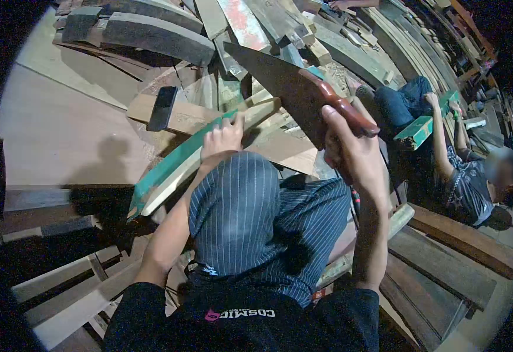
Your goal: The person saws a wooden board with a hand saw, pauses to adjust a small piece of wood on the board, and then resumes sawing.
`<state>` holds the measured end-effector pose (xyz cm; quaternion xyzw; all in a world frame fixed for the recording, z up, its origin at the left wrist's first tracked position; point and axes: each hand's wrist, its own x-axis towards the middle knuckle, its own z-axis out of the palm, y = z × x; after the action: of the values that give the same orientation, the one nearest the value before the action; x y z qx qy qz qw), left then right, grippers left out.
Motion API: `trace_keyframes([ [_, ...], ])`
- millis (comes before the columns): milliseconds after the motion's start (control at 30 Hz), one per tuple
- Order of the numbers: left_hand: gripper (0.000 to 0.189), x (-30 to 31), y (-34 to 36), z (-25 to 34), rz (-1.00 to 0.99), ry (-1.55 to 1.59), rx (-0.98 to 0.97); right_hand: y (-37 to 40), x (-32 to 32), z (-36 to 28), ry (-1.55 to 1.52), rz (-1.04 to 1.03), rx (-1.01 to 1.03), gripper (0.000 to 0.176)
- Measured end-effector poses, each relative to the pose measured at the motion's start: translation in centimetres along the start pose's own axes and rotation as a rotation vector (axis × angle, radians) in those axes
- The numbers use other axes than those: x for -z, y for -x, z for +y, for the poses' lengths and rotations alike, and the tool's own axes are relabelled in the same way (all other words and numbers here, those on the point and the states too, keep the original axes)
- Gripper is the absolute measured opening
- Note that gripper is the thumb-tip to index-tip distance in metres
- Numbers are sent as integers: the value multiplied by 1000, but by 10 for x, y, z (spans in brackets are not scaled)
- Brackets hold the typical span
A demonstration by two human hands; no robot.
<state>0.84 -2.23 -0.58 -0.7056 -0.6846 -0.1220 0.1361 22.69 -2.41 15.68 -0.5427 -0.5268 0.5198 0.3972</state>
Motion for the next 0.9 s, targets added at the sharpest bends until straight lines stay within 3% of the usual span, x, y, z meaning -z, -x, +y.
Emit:
trace_keyframes([
  [67,12,-3,1,-1,40,17,-2,11,5,5,-120,-27,35,18],
  [133,13,-1,1,0,7,-63,-32,33,25,-9,34,12,5,14],
  [267,15,-4,2,-2,16,-75,-50,104,79,-4,182,432,66,24],
  [333,14,-3,2,-2,20,-32,-46,133,93,-22,382,319,227,38],
  [467,14,-7,2,-4,6,-61,-108,149,95,-18,389,438,236,49],
  [600,13,-4,1,-10,30,-76,-133,73,43,-8,266,409,89,37],
  [700,18,-4,-2,-12,34,-7,-105,0,-11,11,182,265,53,32],
  [733,24,0,-7,-11,-61,13,-73,-6,-20,10,-90,75,87,29],
  [833,42,13,-10,-8,-347,64,18,9,-21,2,-4,121,111,26],
  [900,43,10,-8,-11,-255,128,32,35,-6,-10,61,197,-3,26],
])
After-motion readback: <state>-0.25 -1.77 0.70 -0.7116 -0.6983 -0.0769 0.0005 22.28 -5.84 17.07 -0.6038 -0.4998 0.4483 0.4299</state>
